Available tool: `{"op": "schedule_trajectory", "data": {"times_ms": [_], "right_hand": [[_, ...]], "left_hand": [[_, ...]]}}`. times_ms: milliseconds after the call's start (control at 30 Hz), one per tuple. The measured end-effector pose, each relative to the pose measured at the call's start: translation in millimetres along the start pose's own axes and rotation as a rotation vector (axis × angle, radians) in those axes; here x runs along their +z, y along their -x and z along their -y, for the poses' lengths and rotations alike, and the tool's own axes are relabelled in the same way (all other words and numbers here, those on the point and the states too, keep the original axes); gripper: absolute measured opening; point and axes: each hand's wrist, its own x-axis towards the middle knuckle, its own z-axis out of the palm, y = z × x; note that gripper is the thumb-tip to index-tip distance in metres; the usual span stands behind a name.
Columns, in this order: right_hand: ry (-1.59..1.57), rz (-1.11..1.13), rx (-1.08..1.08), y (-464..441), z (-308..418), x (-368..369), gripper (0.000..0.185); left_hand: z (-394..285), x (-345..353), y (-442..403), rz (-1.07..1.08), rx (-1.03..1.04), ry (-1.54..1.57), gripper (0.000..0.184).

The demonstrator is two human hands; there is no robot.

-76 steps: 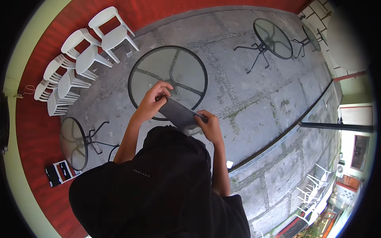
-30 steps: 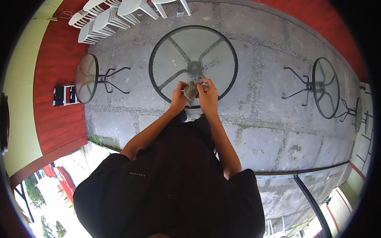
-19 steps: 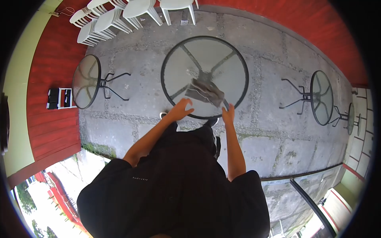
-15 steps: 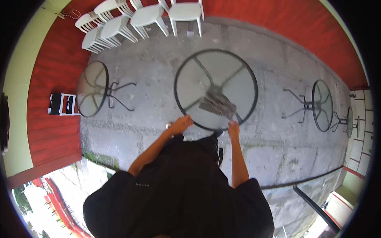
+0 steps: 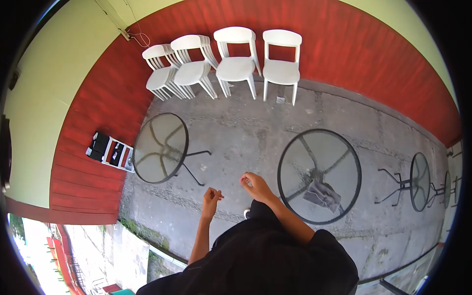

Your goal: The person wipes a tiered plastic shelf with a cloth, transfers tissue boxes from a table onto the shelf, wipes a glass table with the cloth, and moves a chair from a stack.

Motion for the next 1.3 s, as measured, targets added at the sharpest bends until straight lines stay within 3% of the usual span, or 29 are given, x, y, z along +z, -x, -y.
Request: {"op": "schedule_trajectory", "data": {"times_ms": [233, 500, 600, 700, 767, 800, 867, 933, 967, 1067, 1200, 1300], "right_hand": [[-0.048, -0.021, -0.01, -99.5, 7.6, 7.0, 0.018], [-0.036, -0.184, -0.058, -249.7, -21.1, -33.7, 0.019], [-0.045, -0.174, -0.023, -301.2, 32.8, -82.7, 0.019], [0.006, -0.119, -0.204, -343.5, 83.7, -129.1, 0.018], [-0.026, 0.066, -0.212, -358.5, 147.2, -162.6, 0.019], [-0.005, 0.08, -0.329, -360.5, 175.9, -172.9, 0.02], [0.082, 0.101, -0.587, -367.9, 228.5, -193.1, 0.022], [0.166, 0.165, -0.773, -373.7, 272.8, -210.4, 0.024], [0.19, 0.214, -0.826, -379.3, 291.1, -218.5, 0.025], [0.384, 0.215, -0.923, -405.2, 314.8, -225.1, 0.014], [0.532, 0.088, -1.174, -460.1, 309.1, -205.6, 0.027], [0.534, 0.119, -1.152, -513.2, 307.9, -224.5, 0.027]], "left_hand": [[-28.2, -13.3, -70.2, 0.004, -0.089, 0.115, 0.028], [-51.2, -7.8, -225.8, 0.118, -0.108, -0.042, 0.028], [-84.9, 3.1, -297.5, 0.15, -0.046, -0.071, 0.026], [-102.9, 15.7, -378.2, 0.197, 0.057, -0.095, 0.024], [-121.1, 27.5, -420.7, 0.204, 0.153, -0.13, 0.021], [-111.9, 22.7, -444.5, 0.273, 0.443, -0.324, 0.023], [-139.2, 50.8, -467.3, 0.309, 0.355, -0.087, 0.027], [-168.8, 86.5, -490.4, 0.304, -0.033, 0.131, 0.028], [-157.7, 98.7, -516.6, 0.364, 0.004, -0.039, 0.028], [-179.2, 145.4, -553.4, 0.56, -0.068, 0.054, 0.033], [-203.3, 194.5, -607.4, 0.764, -0.008, 0.067, 0.032], [-218.8, 218.4, -662.1, 0.827, 0.034, 0.129, 0.029]]}}
